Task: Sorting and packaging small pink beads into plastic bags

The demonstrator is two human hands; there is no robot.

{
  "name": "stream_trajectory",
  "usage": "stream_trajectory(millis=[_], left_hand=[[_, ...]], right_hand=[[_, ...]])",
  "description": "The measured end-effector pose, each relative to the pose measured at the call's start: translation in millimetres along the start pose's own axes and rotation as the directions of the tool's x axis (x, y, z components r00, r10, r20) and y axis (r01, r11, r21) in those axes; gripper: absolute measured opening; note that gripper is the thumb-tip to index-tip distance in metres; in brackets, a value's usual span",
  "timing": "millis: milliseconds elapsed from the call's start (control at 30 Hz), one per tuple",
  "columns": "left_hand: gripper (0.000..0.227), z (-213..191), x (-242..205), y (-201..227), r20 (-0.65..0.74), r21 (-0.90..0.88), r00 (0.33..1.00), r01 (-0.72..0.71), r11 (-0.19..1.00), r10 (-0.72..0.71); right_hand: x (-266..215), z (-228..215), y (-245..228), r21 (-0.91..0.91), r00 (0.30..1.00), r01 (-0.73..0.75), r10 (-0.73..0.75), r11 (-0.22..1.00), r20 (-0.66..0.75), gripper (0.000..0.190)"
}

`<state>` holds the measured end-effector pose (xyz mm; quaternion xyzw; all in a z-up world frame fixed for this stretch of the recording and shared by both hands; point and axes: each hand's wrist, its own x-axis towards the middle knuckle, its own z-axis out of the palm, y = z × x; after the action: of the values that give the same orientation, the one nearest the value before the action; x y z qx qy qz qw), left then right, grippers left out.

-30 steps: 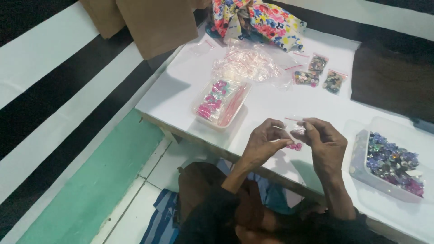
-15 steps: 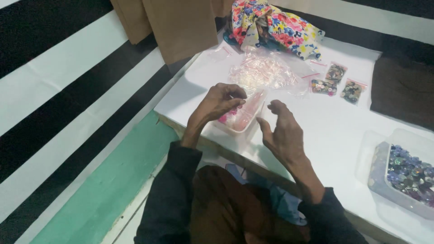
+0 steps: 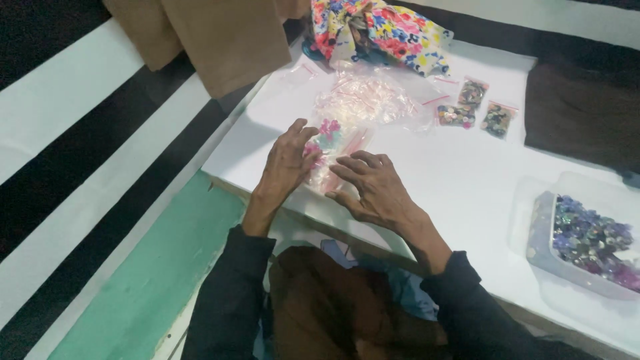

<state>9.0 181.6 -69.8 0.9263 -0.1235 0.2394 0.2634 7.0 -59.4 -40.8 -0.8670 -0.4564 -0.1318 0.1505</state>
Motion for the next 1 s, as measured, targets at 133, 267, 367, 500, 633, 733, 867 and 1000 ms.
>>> stream_trajectory(millis=[133,267,367,500,633,733,867,1000], left_hand=[[0.034,-4.7,-5.2,9.9,0.023,-0.038,0.998,0.054,0.998,-0.053],[0.035,-1.4,-2.7,10.6,0.076,0.079,0.991,0.1,0.992,-0.106],[0.036,4.6,-1.6,8.6,0.101,0.162,0.987,0.109,0.981,-0.126],[0.04,7.7,1.0,1.6,0.115,0.264,0.989,0.06,0.963,-0.093],[0.035,-2.6,2.9,14.3,0.129,0.3,0.989,0.034,0.953,-0.076],[0.044,-21.1,6.8,39.5,0.108,0.212,0.987,0.093,0.973,-0.118],[0.059,-22.6,19.2,37.0,0.207,0.358,0.977,-0.027,0.933,-0.051],[0.053,-5.2,23.3,14.8,0.251,0.49,0.968,-0.118,0.864,-0.011]], right_hand=[[-0.4,7.2,5.6,0.061,1.0,-0.018,0.018,0.998,-0.005,0.053],[0.7,8.1,7.2,0.091,1.0,-0.008,0.009,0.996,-0.012,0.053],[-0.9,8.1,7.1,0.088,1.0,-0.009,0.009,0.996,0.005,0.052],[-1.1,7.5,9.1,0.057,1.0,0.003,-0.004,0.998,0.016,0.05],[0.8,1.2,4.8,0.061,0.999,-0.021,0.019,0.998,0.036,0.055],[0.0,2.3,5.2,0.092,0.999,-0.025,0.021,0.995,0.046,0.054],[0.4,4.5,7.2,0.076,0.999,-0.011,0.008,0.997,0.04,0.055],[2.2,5.4,6.1,0.089,0.999,-0.013,0.01,0.996,0.034,0.055]])
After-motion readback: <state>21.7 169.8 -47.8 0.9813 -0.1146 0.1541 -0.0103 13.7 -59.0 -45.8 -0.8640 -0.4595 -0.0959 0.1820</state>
